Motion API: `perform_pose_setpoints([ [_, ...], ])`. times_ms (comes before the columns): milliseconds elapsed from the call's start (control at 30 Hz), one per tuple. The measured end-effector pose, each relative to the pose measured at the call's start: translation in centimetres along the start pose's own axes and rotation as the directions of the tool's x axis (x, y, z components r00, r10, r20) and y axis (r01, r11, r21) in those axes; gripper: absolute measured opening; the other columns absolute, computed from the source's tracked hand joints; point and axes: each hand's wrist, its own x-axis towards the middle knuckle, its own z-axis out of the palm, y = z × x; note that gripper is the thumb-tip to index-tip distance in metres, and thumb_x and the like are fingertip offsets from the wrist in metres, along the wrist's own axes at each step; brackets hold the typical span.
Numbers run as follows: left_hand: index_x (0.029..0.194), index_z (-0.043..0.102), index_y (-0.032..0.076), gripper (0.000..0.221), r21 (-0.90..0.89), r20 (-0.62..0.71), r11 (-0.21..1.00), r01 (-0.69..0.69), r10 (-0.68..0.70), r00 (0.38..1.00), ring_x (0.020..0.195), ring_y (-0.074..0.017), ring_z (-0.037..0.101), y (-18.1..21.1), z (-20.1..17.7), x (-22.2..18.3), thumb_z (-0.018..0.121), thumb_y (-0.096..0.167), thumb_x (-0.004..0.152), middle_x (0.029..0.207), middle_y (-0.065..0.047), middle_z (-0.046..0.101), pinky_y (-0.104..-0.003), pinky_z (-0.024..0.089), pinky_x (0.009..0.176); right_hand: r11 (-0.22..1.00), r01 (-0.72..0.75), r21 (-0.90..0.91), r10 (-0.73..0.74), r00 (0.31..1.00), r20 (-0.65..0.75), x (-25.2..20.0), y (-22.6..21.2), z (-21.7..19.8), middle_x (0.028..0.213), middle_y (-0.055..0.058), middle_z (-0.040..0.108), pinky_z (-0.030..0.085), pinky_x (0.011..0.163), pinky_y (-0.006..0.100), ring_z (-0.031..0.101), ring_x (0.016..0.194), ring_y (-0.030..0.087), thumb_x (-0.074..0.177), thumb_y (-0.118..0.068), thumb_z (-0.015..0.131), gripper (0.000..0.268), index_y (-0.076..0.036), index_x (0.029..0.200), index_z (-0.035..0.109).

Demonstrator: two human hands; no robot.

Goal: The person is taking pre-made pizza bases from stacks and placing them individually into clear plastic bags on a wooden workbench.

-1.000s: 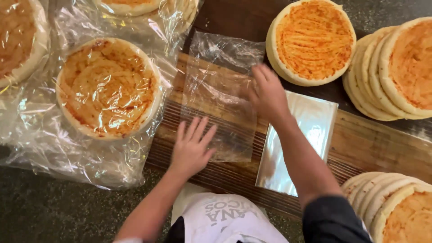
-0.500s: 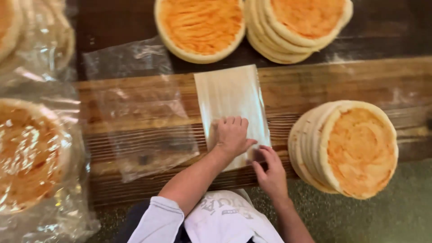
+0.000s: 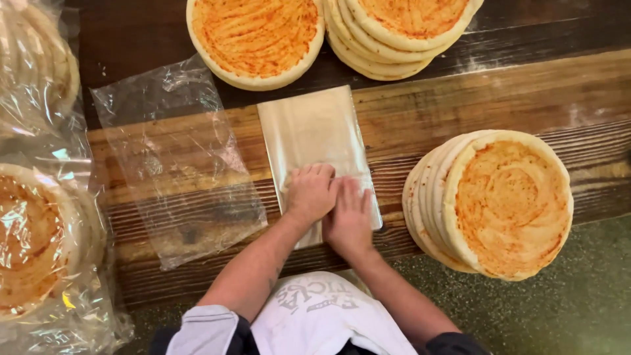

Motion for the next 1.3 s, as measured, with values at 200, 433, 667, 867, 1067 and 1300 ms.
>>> perform_pose_setpoints([
  [200,0.104,0.067,0.022,0.029,-0.095,0.118,0.99,0.106,-0.095,0.988,0.096,-0.0308,0.071,-0.9,-0.3,0.2,0.054,0.046,0.096,0.092,-0.008,0.07,-0.045,0.051,0.087,0.999,0.028,-0.042,-0.032,0.995,-0.099,-0.9,1.7,-0.5,0.141,0.031,0.055,0.036,0.117,0.057,0.051,0.134,0.049,0.069,-0.035,0.085,0.09,0.006,0.142,0.052],
  [433,0.116,0.067,0.024,0.036,-0.177,0.333,0.956,0.232,-0.164,0.928,0.104,-0.0353,0.071,-0.9,-3.9,1.5,0.049,0.05,0.099,0.105,-0.01,0.073,-0.05,0.052,0.094,0.967,-0.056,0.248,0.05,0.998,0.032,-2.2,0.4,0.9,0.121,0.018,0.066,0.051,0.1,0.048,0.064,0.112,0.039,0.085,-0.015,0.069,0.06,-0.008,0.143,0.055],
  [667,0.133,0.061,0.018,0.07,-0.343,0.557,0.811,0.474,-0.231,0.798,0.116,-0.0322,0.069,-0.4,-9.7,2.4,0.057,0.069,0.086,0.119,-0.008,0.074,-0.05,0.051,0.101,0.934,-0.286,0.213,0.277,0.958,0.072,0.2,0.8,1.2,0.088,0.003,0.069,0.055,0.08,0.046,0.07,0.089,0.033,0.088,-0.032,0.069,0.009,-0.024,0.091,0.068],
  [867,0.112,0.072,0.014,0.031,-0.637,0.274,0.503,0.584,-0.561,0.781,0.097,-0.0295,0.071,-7.8,-15.1,-3.6,0.067,0.031,0.086,0.096,-0.013,0.075,-0.045,0.055,0.088,0.621,0.362,0.695,-0.411,0.905,-0.105,4.7,-12.0,-5.8,0.118,0.01,0.067,0.05,0.096,0.05,0.064,0.114,0.036,0.081,-0.028,0.08,0.015,-0.017,0.086,0.07],
  [1067,0.087,0.073,0.006,0.013,-0.809,0.265,0.146,0.57,-0.775,0.574,0.058,-0.018,0.068,-15.6,-17.4,-8.4,0.066,0.014,0.092,0.07,-0.01,0.067,-0.029,0.055,0.041,0.887,0.084,0.453,-0.171,0.973,0.154,5.9,-9.2,0.9,0.137,0.014,0.06,0.04,0.108,0.058,0.053,0.133,0.037,0.09,-0.039,0.075,0.042,-0.013,0.123,0.067],
  [1300,0.064,0.063,0.011,0.033,-0.759,0.018,0.414,0.502,-0.758,0.652,0.055,-0.0077,0.043,-13.1,-21.4,-7.9,0.079,0.019,0.091,0.054,0.003,0.046,-0.023,0.033,0.046,1.0,-0.009,-0.007,0.01,0.988,0.153,7.8,-9.2,2.8,0.163,0.012,0.04,0.009,0.117,0.071,0.029,0.154,0.035,0.099,-0.031,0.057,0.056,-0.017,0.153,0.047],
])
